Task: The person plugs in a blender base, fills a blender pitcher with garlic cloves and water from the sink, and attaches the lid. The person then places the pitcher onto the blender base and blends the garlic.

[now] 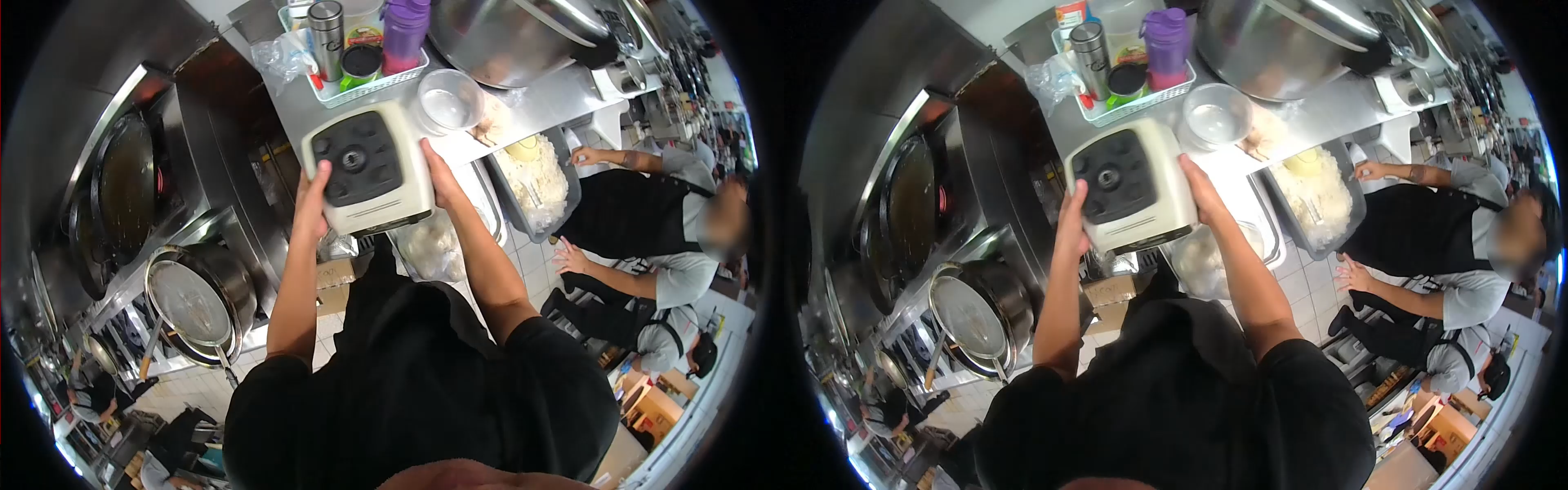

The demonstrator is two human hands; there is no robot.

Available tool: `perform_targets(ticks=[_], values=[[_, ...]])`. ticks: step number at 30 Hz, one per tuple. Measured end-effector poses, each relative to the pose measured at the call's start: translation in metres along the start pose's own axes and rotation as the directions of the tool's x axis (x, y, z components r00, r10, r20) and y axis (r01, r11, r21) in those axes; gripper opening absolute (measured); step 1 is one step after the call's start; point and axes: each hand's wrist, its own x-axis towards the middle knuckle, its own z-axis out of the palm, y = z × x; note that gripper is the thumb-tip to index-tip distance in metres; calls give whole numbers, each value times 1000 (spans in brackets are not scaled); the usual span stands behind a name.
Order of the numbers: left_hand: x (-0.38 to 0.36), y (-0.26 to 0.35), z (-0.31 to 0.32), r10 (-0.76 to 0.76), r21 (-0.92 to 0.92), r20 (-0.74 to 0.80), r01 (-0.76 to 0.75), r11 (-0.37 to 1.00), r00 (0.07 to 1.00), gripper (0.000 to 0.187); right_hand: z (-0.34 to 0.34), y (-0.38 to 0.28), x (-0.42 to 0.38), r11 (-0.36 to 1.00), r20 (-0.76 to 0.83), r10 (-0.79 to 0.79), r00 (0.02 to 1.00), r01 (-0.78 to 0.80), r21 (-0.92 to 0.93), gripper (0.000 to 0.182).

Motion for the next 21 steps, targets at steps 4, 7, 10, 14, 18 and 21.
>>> perform_targets(ticks=[4,7,10,14,18,21], values=[[-3,-20,-30,-29,-396,138,82,915,990,65,50,-35,-42,928,-51,-193,980,165,-334,85],[1,-46,-49,-24,-546,184,123,828,983,73,80,-66,-80,778,-15,-207,978,155,-609,93],[4,-71,-41,230,-454,258,-92,886,938,71,105,-75,-115,383,112,-514,851,344,-857,102],[23,-102,-46,180,-441,252,-53,896,951,67,126,-84,-140,177,213,-512,832,345,-922,105],[60,-121,-65,133,-422,205,-36,906,970,63,106,-59,-108,289,191,-583,790,421,-860,106],[80,-126,-81,131,-387,132,-70,919,983,61,92,-49,-86,417,142,-559,817,425,-803,107]])
